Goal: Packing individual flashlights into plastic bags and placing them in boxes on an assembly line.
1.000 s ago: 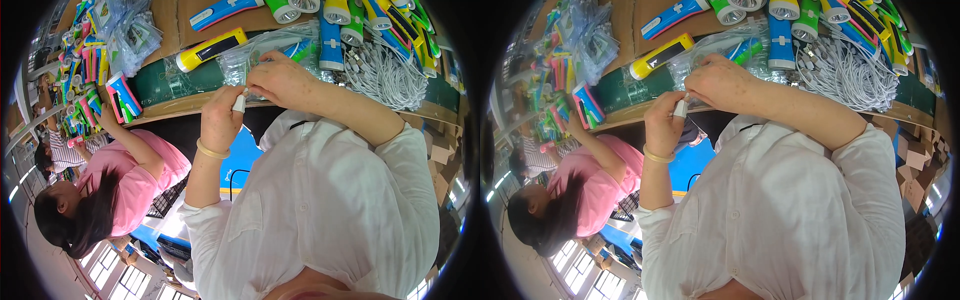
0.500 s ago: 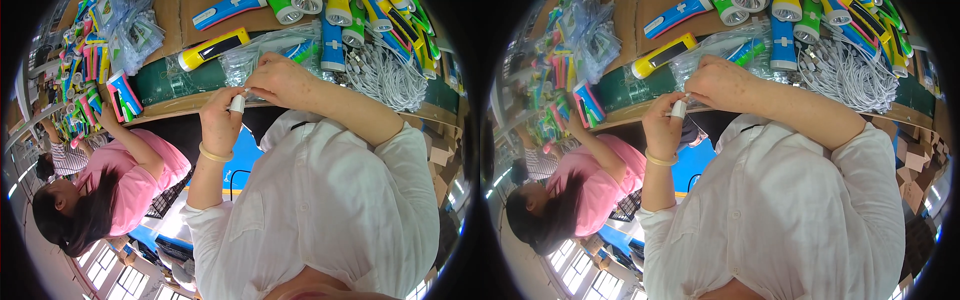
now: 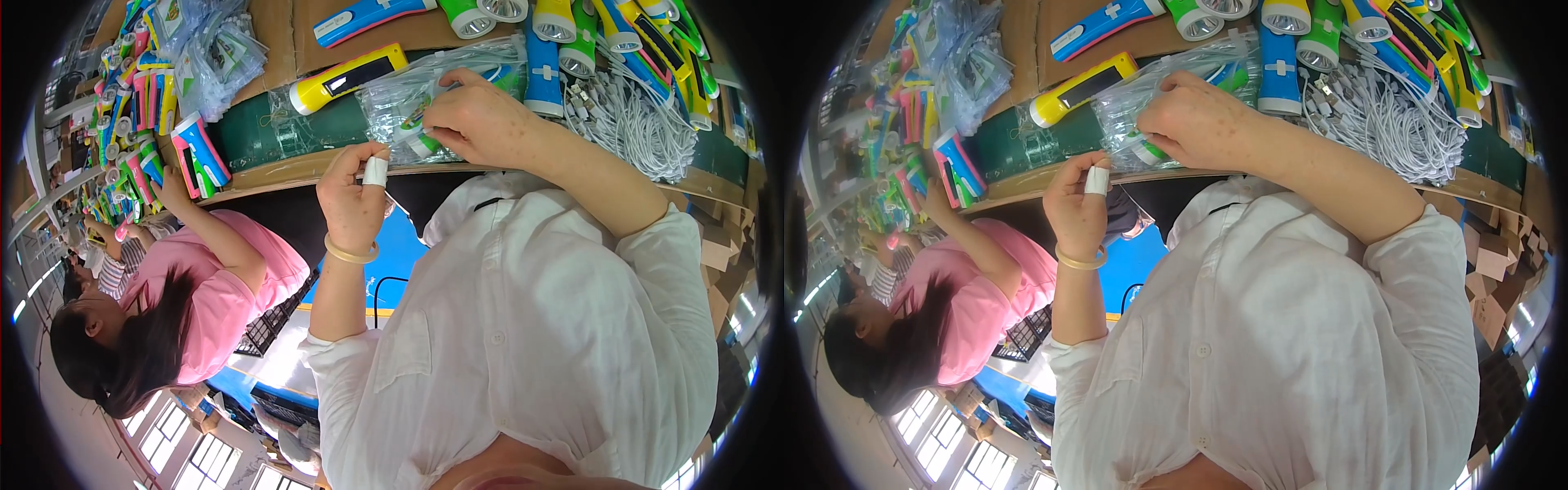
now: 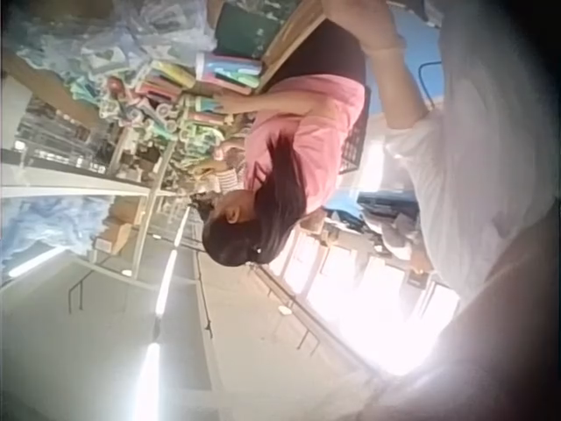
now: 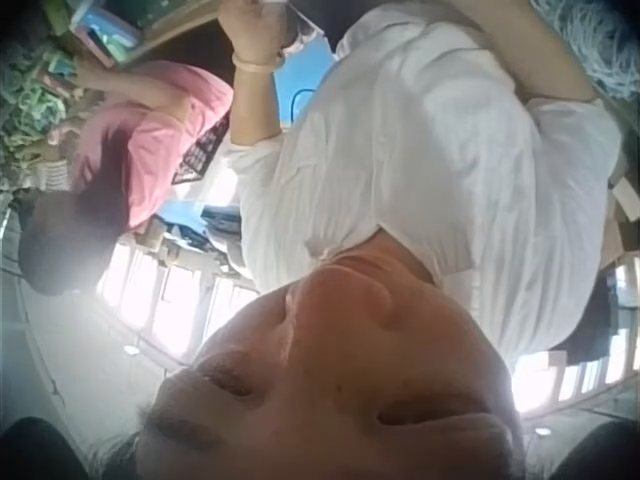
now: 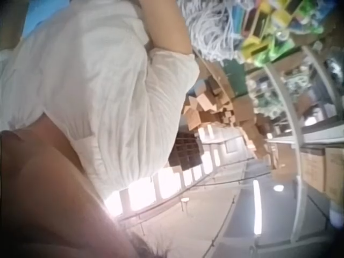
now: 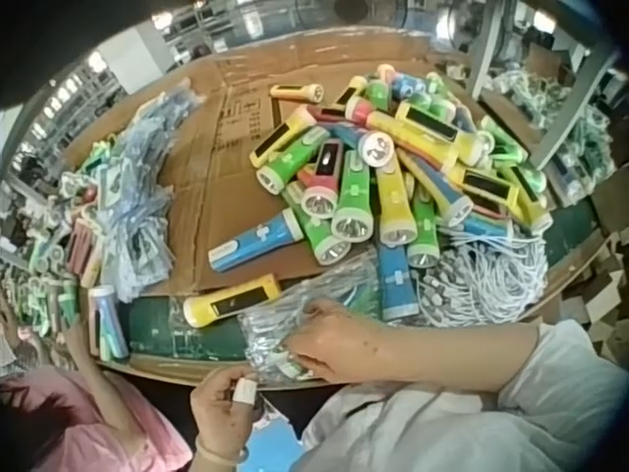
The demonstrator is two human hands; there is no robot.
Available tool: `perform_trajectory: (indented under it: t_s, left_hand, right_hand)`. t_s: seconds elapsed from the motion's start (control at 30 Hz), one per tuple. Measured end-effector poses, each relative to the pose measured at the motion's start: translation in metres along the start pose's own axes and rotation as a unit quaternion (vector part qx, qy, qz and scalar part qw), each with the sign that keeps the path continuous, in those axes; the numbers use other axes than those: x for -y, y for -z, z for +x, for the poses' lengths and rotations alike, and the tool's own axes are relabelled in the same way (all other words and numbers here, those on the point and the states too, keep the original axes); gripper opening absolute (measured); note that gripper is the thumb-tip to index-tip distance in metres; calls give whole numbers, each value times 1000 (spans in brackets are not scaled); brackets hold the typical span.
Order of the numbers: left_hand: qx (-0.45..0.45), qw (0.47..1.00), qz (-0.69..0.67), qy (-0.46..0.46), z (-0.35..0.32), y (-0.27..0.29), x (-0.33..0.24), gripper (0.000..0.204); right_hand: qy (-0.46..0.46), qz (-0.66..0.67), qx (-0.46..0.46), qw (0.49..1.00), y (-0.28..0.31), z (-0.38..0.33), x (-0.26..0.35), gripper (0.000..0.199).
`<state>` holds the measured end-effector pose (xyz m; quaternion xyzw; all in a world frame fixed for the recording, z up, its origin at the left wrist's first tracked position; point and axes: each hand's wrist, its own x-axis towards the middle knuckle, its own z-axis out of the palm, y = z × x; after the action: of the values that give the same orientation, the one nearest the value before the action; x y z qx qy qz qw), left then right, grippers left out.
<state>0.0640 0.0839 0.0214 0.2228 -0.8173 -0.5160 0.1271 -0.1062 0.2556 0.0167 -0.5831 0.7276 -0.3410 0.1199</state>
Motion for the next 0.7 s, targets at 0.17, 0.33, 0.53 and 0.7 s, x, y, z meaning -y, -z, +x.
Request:
perform_trajectory:
  t_s: [0.17,0.33,0.53,0.7]
  left_hand:
    - [-16,999,-23,18,3,2,0,8]
    - [-5,999,-38,36,3,5,5,10]
    - [-10,1000,15,-14,9,-1,-11,15]
    - [-1,932,253,-261,21,-19,-17,23]
  right_hand:
    - [17,-77,-23,997,9,-2,-5,8]
    - [21,-103,-38,994,12,-4,-6,10]
    - [33,-127,-57,990,9,-5,-10,12]
    - [32,-121,-58,990,7,-3,-7,13]
